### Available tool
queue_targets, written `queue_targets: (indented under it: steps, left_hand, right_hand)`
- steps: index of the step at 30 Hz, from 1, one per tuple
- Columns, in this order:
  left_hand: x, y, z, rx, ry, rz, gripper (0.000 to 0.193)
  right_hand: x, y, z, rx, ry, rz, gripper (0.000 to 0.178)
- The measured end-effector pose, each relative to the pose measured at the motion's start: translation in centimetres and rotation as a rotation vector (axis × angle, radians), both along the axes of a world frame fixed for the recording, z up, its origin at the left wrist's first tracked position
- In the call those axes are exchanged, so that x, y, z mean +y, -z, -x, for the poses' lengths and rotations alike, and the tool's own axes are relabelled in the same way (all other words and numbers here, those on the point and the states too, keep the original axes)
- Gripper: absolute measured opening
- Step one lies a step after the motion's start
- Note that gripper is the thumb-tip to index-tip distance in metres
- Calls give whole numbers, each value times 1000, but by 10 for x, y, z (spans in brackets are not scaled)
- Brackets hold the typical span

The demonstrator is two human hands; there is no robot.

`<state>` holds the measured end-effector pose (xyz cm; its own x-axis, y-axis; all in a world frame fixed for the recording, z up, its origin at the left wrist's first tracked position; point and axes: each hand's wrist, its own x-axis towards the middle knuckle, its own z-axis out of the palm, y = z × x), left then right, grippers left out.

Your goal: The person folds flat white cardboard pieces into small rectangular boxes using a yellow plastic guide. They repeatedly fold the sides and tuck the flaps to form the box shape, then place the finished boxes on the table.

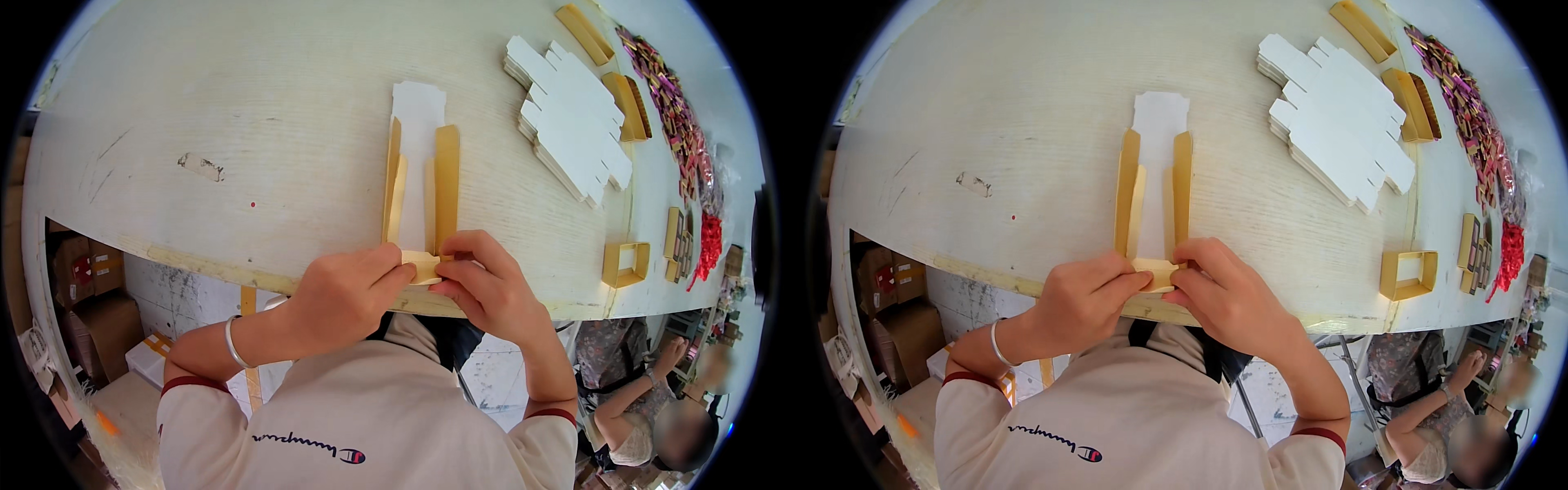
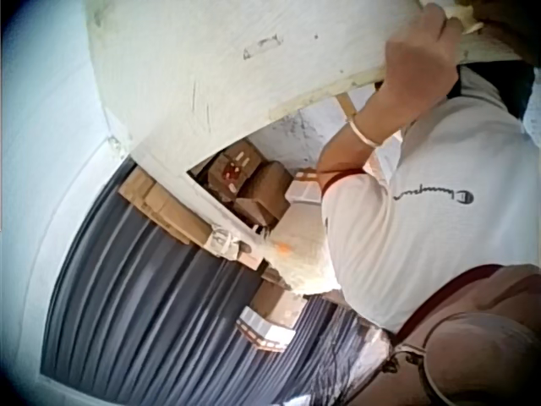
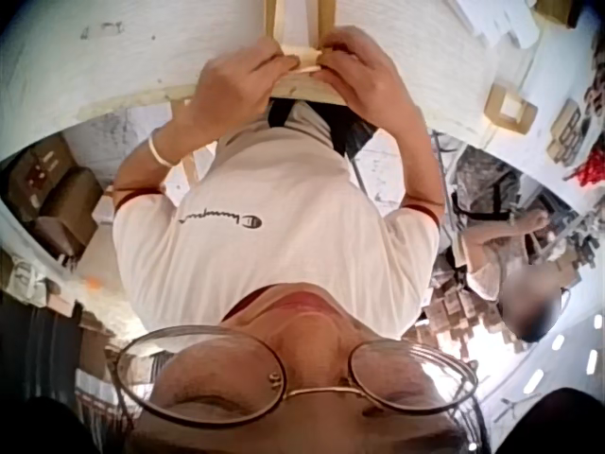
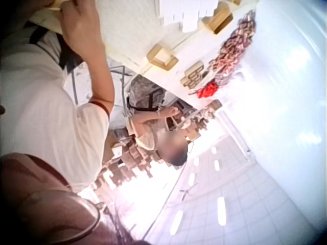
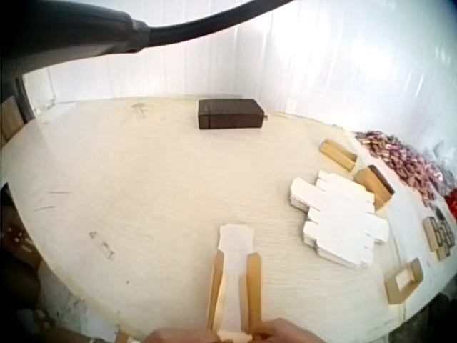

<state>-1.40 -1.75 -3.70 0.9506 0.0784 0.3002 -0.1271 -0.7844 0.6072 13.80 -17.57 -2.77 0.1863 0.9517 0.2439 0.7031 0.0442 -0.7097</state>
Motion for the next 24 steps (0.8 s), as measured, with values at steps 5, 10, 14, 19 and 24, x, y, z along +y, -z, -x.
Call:
queue_targets:
  steps: [5,10,14,19,24]
  left_hand:
    - [-2,-1,1,58,-4,2,20]
    - [-7,3,4,22,-28,111,25]
    - [-2,1,8,18,-20,216,29]
    - [2,4,6,-41,3,177,27]
    - [5,12,5,-122,52,118,22]
  right_hand:
    - [0,1,1,57,-32,21,21]
    - [7,-2,2,122,-18,49,22]
    - [-3,-1,-4,312,16,-17,19]
    - [-6,10,-7,315,-75,-26,21]
    - [5,3,-11,412,-161,90,23]
